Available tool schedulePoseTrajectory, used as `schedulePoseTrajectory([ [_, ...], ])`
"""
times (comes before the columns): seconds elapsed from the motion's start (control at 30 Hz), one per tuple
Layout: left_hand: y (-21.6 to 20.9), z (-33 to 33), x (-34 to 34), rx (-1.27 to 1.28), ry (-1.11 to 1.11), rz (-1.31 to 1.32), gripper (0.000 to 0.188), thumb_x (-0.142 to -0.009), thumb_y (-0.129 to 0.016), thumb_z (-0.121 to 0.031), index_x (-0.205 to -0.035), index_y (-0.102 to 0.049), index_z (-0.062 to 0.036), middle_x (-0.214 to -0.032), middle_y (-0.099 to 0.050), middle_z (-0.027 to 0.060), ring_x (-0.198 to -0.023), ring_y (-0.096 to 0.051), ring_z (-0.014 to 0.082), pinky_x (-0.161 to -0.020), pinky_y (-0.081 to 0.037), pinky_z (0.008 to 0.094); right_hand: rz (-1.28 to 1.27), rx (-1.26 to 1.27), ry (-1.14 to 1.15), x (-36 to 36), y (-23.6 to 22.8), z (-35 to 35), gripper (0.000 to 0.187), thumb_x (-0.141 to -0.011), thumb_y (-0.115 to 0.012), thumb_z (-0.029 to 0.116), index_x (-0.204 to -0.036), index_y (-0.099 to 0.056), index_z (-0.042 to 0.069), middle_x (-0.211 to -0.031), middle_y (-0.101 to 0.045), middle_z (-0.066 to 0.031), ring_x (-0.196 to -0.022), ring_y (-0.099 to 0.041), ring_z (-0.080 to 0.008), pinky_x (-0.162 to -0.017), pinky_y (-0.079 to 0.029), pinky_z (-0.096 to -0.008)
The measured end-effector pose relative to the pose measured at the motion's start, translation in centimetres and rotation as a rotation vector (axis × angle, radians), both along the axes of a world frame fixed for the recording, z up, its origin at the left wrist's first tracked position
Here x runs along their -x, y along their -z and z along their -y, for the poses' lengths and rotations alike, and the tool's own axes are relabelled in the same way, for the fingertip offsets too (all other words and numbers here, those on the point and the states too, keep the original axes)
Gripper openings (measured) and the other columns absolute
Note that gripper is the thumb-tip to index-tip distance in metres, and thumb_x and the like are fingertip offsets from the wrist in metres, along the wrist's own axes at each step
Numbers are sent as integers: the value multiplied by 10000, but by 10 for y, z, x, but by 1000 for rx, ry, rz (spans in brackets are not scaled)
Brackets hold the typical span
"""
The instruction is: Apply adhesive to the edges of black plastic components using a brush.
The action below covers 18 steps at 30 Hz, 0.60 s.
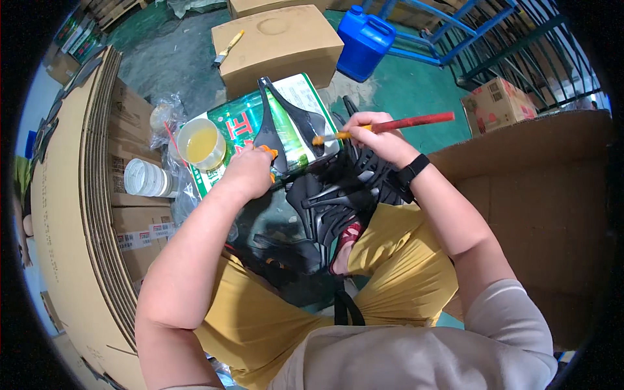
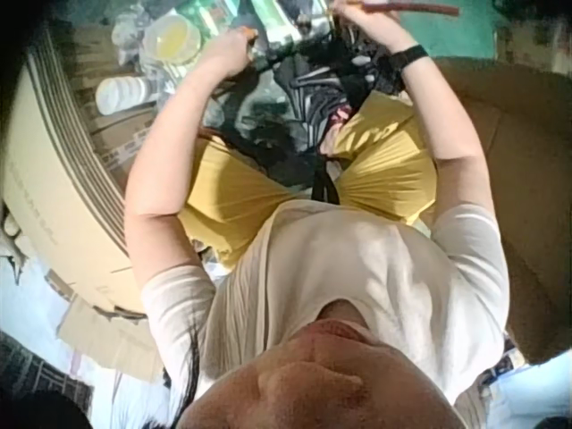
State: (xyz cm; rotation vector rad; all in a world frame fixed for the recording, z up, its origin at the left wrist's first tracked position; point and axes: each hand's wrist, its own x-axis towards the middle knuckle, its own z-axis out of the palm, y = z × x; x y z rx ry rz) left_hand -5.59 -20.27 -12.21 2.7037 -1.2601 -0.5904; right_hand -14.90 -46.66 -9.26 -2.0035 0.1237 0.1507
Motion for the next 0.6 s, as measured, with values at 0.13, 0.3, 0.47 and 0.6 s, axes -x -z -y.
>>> schedulePoseTrajectory([
  [0.13, -1, 2, -1, 18, 10, 24, 297, -763, -556, -77, -1044, -616, -5, -1109, -598, 165, -1134, -500, 351, -937, -430, 421, 137, 222, -45, 0, 14, 7, 178, -812, -535, 145, -819, -645, 5, -697, -595, -18, -655, -536, -83, -586, -427, -236],
  [0.3, -5, 3, 0, 8, -3, -13, 302, -761, -556, -76, -1049, -617, -8, -1101, -599, 167, -1128, -502, 346, -930, -436, 413, 53, 119, -5, -6, 3, 9, 200, -826, -561, 200, -839, -643, 19, -708, -613, -48, -656, -559, -129, -611, -439, -265],
  [0.47, -1, 2, -1, 76, 0, -22, 308, -757, -558, -78, -1051, -616, -7, -1095, -598, 167, -1094, -517, 329, -919, -441, 403, 291, 201, 19, -23, 24, 2, 223, -815, -563, 229, -876, -642, 29, -714, -621, -85, -673, -579, -159, -635, -448, -308],
  [0.6, -2, -1, -2, -20, 6, -33, 319, -761, -566, -92, -1063, -610, 1, -1100, -594, 172, -1090, -516, 318, -917, -442, 397, 38, 241, -94, -21, 6, 16, 237, -807, -552, 229, -808, -631, 6, -681, -602, -98, -676, -580, -175, -627, -442, -314],
])
